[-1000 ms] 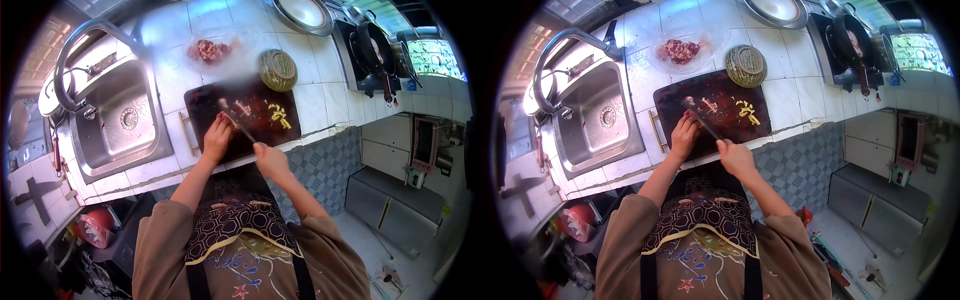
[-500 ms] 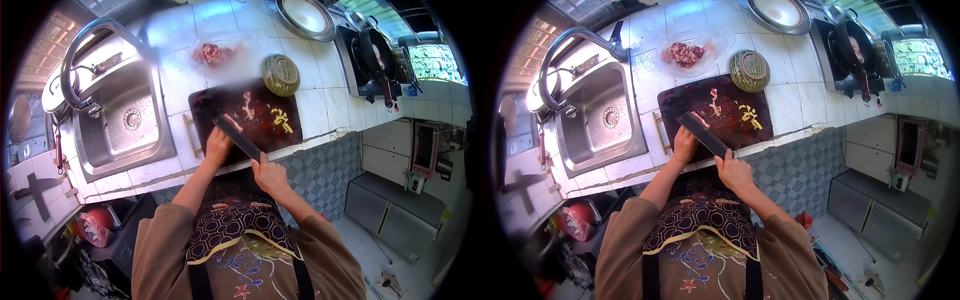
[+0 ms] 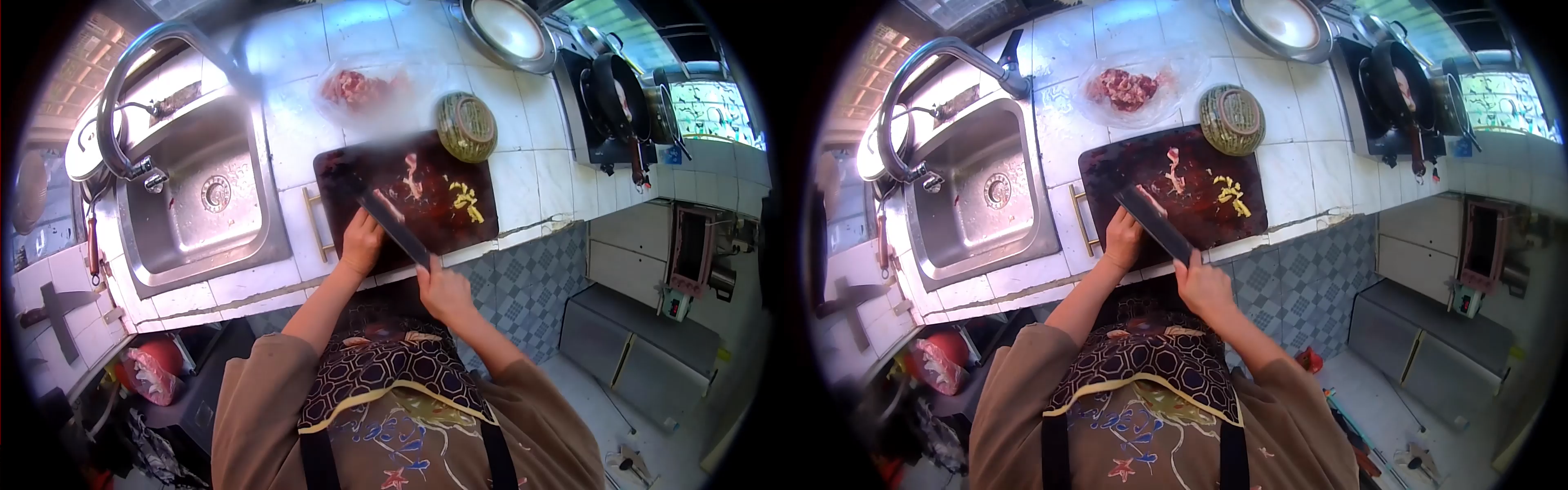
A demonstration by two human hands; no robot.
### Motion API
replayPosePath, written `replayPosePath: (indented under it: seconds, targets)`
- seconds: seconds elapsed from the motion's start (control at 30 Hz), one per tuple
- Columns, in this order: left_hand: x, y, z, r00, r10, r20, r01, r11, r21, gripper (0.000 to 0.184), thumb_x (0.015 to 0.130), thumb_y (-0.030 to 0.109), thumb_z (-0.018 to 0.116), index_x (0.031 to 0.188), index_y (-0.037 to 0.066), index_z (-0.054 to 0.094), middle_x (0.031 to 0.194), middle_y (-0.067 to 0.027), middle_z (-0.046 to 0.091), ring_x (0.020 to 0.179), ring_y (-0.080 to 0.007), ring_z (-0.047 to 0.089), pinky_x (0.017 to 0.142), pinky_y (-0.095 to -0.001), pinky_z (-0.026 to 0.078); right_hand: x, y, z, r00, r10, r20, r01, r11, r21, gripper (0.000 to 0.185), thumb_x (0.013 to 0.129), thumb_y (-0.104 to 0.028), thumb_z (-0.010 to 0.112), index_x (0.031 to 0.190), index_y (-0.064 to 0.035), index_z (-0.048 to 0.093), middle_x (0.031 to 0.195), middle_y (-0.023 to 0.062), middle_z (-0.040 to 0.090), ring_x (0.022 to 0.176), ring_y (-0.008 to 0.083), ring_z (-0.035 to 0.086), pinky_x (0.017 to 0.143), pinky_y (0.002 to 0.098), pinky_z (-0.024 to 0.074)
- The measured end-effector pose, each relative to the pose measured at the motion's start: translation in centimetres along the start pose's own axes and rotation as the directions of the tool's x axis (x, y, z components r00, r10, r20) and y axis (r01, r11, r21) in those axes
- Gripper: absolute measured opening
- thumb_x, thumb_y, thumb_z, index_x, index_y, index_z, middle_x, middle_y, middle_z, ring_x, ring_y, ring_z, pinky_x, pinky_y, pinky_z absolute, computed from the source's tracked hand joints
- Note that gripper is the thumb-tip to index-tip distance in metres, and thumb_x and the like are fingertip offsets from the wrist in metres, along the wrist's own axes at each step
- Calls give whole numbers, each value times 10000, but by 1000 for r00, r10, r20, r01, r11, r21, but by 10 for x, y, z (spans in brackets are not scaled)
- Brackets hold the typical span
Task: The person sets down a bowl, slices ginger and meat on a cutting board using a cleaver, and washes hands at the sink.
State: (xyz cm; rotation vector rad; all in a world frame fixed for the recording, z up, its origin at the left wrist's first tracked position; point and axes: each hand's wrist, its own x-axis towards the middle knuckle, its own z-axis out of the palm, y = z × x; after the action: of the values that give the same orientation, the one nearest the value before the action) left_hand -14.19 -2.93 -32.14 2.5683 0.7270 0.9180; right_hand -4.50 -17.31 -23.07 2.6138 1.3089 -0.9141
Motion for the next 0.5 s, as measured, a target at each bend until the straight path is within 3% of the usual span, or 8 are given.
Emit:
replayPosePath:
  seconds: [0.1, 0.17, 0.23, 0.3, 0.37, 0.47, 0.5]
  targets:
    - [-5, -1, 5, 1000, -27, 12, 28, 998, -57, 345, 688, 22, 589, 1028, -6, 640, 1099, -113, 618, 1071, -280, 584, 898, -323, 502, 50, -33, -8, 992, -88, -87, 93, 994, 56, 505, 941, -433, 399, 1005, 44, 552, 680, 230, 642, 642, 413, 644, 607, 484, 527]
    - [-9, -3, 7, 995, -99, 18, 101, 991, -93, 353, 683, 25, 582, 1030, 0, 643, 1092, -103, 619, 1076, -282, 577, 902, -321, 494, 68, -49, -2, 974, -162, -157, 174, 982, 68, 441, 942, -394, 407, 1129, -16, 534, 699, 245, 633, 643, 435, 620, 602, 538, 490]
    - [-3, -6, 4, 1000, 5, 13, -5, 999, -37, 363, 684, 29, 581, 1041, -13, 634, 1108, -122, 613, 1081, -295, 575, 913, -329, 485, 62, -38, 2, 975, -146, -169, 160, 984, 76, 432, 941, -396, 409, 1135, -30, 532, 693, 240, 632, 642, 435, 619, 603, 541, 488]
    - [-4, -10, 7, 999, -31, 32, 32, 999, -34, 351, 694, 34, 592, 1037, -32, 625, 1123, -146, 606, 1083, -307, 574, 916, -340, 485, 44, -19, 3, 972, -141, -188, 157, 984, 78, 424, 940, -398, 410, 1142, -44, 530, 687, 236, 630, 642, 434, 618, 604, 544, 485]
    - [-4, -8, 9, 999, -51, -5, 51, 998, -48, 341, 704, 34, 608, 1034, -50, 615, 1140, -167, 596, 1092, -314, 571, 925, -346, 483, 8, 7, 7, 998, 7, -60, -5, 1000, 28, 404, 936, -398, 427, 1167, -80, 520, 687, 235, 630, 650, 434, 620, 607, 544, 486]
    - [-6, -9, 7, 998, -65, 16, 66, 996, -63, 346, 704, 32, 624, 1046, -23, 620, 1153, -162, 592, 1105, -318, 566, 938, -348, 477, 12, 7, 4, 998, -6, -70, 7, 1000, 13, 378, 932, -401, 437, 1157, -106, 517, 683, 234, 628, 654, 433, 620, 604, 538, 488]
    - [-9, -7, 7, 995, -83, 55, 88, 992, -93, 350, 702, 30, 623, 1050, -13, 623, 1151, -158, 593, 1111, -319, 563, 941, -348, 475, 30, -11, -6, 996, -48, -79, 50, 998, 26, 376, 932, -395, 445, 1091, -67, 535, 689, 233, 631, 653, 429, 622, 603, 526, 495]
